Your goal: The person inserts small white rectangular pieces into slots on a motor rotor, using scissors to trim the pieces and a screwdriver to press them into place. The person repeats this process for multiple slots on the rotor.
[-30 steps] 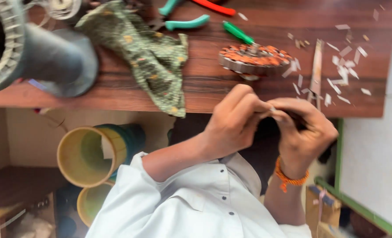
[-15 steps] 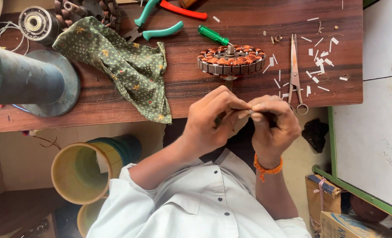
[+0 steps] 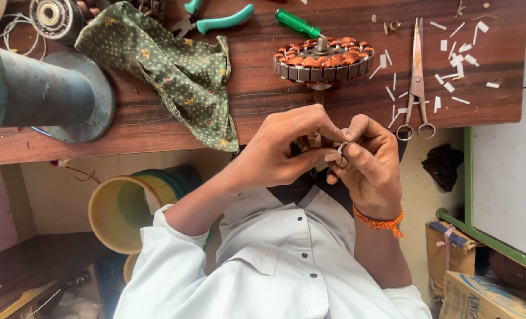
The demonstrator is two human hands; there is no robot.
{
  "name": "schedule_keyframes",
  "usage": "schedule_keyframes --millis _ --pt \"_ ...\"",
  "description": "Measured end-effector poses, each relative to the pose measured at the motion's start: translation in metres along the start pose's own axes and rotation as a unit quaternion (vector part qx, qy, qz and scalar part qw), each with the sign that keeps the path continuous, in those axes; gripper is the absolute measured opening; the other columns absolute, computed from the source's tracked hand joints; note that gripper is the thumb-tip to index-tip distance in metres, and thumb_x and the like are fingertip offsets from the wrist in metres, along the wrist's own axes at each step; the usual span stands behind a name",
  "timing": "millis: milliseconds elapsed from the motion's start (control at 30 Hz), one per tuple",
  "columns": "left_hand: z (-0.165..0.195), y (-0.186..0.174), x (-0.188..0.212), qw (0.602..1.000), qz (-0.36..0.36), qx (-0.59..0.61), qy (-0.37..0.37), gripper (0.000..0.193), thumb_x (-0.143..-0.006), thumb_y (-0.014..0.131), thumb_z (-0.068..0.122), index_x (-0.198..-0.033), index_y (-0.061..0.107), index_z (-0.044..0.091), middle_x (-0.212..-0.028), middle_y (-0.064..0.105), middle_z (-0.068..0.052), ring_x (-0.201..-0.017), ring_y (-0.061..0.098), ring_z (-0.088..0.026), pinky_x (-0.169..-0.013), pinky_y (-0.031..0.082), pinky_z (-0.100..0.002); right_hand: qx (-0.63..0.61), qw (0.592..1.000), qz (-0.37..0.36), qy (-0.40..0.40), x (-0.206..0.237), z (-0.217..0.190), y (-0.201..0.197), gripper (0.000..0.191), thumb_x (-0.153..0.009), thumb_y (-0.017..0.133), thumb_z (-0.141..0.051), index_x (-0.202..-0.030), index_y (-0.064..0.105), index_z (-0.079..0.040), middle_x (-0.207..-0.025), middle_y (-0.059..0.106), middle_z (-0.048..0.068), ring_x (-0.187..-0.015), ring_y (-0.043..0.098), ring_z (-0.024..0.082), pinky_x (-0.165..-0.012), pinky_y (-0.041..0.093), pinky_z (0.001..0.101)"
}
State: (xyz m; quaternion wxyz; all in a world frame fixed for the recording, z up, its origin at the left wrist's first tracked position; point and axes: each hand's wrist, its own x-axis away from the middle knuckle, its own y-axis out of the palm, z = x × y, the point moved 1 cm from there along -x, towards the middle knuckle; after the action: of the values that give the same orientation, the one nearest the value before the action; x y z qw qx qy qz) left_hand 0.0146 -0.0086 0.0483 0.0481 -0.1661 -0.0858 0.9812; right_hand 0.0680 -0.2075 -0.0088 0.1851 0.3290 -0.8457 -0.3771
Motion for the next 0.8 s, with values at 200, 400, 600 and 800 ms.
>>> schedule_keyframes --millis 200,400,600,800 --pt "-0.005 -0.003 0.002 0.999 0.006 0.017 -0.030 0.015 -0.096 0.077 0.006 -0.102 0.063 0.003 -0.088 0.062 -0.004 -0.077 0.062 -0.015 -0.069 0.050 -0.029 -0.002 0.999 0.018 0.044 0.000 0.003 -0.002 0.018 -0.103 0.072 -0.009 -0.107 0.057 0.000 -0.095 0.071 0.014 -0.077 0.069 0.013 -0.068 0.065 0.0323" --pt "0.017 0.000 -0.001 0.999 0.027 -0.029 -0.005 0.015 -0.096 0.079 0.010 -0.102 0.066 0.008 -0.095 0.067 -0.001 -0.088 0.067 -0.016 -0.078 0.054 -0.029 -0.002 0.999 -0.037 0.010 -0.005 -0.002 -0.002 0.024 -0.101 0.079 -0.011 -0.101 0.062 0.006 -0.087 0.071 0.014 -0.073 0.072 0.016 -0.067 0.064 0.0328" --pt "0.011 -0.006 -0.027 0.913 0.088 -0.366 0.157 0.054 -0.078 0.085 0.020 -0.125 0.059 0.017 -0.125 0.063 -0.011 -0.119 0.058 -0.036 -0.099 0.051 -0.044 0.138 0.969 0.073 -0.193 -0.014 -0.026 -0.002 0.023 -0.100 0.079 -0.011 -0.112 0.064 0.002 -0.092 0.073 0.014 -0.081 0.074 0.018 -0.075 0.064 0.0286" --pt "-0.036 -0.023 -0.053 0.912 0.077 -0.387 0.113 0.085 -0.092 0.085 0.023 -0.160 0.033 0.025 -0.139 0.067 -0.002 -0.126 0.066 -0.024 -0.102 0.054 -0.038 0.477 0.792 0.140 -0.356 -0.038 -0.034 -0.003 0.009 -0.105 0.076 -0.005 -0.108 0.068 -0.002 -0.103 0.078 0.015 -0.085 0.076 0.014 -0.065 0.055 0.0192"
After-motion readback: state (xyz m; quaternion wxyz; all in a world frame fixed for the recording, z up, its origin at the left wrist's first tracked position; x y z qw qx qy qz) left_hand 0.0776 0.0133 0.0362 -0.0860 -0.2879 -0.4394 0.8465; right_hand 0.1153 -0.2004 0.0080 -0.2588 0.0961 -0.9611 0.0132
